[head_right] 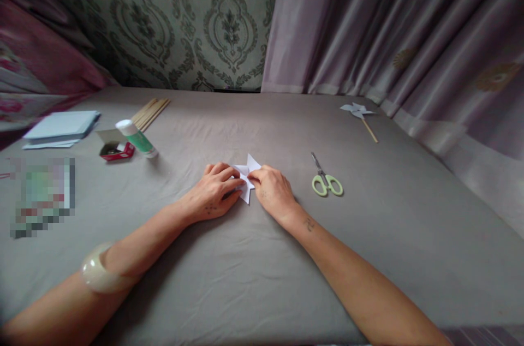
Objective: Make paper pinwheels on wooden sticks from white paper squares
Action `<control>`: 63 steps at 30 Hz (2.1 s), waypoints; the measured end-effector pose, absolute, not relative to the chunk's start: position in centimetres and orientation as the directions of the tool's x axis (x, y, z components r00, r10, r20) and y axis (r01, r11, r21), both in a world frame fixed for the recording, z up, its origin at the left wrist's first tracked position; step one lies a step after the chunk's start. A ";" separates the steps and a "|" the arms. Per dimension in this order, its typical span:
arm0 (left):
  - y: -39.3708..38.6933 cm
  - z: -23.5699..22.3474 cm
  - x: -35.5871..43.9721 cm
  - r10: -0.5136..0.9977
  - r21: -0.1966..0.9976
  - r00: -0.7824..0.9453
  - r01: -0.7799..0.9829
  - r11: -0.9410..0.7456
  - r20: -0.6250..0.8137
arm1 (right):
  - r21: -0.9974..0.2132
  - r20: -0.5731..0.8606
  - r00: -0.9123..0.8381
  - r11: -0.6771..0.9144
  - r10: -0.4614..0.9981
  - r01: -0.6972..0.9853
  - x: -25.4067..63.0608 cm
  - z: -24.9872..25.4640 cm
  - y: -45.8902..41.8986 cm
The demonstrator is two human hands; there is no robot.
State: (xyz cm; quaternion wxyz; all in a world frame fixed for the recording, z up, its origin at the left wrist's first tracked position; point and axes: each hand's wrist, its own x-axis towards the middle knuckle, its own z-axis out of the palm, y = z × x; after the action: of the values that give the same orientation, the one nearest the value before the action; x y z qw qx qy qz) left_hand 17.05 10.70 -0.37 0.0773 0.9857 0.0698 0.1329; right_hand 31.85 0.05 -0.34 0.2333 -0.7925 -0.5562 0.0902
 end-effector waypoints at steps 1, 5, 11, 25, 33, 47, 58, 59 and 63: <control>10.7 -0.4 17.0 0.157 0.171 0.956 0.117 -0.978 0.249 | -0.467 0.108 0.362 -0.274 0.926 0.841 31.8 -0.3 0.0; 10.7 -0.4 17.0 0.156 0.169 0.953 0.114 -0.979 0.261 | -0.443 0.074 0.347 -0.281 0.935 0.851 31.8 -0.1 0.1; 10.8 -0.5 16.9 0.145 0.166 0.952 0.102 -0.981 0.271 | -0.352 0.041 0.312 -0.278 0.949 0.894 31.4 0.8 -0.2; 10.8 -0.3 17.5 0.110 0.101 0.961 0.086 -0.991 0.252 | -0.406 -0.322 0.129 -0.260 0.938 0.876 35.6 3.1 4.1; 11.0 -0.5 17.8 0.080 0.044 0.961 0.071 -0.997 0.265 | -0.355 -0.348 0.156 -0.284 0.924 0.891 34.9 4.0 5.1; 10.7 0.1 18.6 0.136 0.038 0.945 0.130 -0.991 0.296 | -0.558 -0.041 0.388 -0.343 0.921 0.756 37.1 2.5 -0.2; 10.3 -0.4 18.6 0.222 0.107 0.925 0.198 -0.974 0.310 | -0.619 0.113 0.555 -0.378 0.824 0.688 36.7 0.1 -2.6; 10.3 -0.4 18.5 0.220 0.106 0.925 0.197 -0.975 0.311 | -0.635 0.121 0.556 -0.366 0.822 0.680 36.8 -0.2 -2.6; 10.4 -0.6 18.2 0.196 0.091 0.923 0.175 -0.980 0.331 | -0.677 0.181 0.519 -0.277 0.835 0.682 37.0 -1.3 -2.9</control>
State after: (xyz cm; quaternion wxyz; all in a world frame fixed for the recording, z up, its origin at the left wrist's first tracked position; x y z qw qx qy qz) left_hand 18.22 10.42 -0.63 0.0297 0.9801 0.0947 0.1717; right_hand 37.01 -2.93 -1.32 0.3635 -0.7921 -0.4789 0.1052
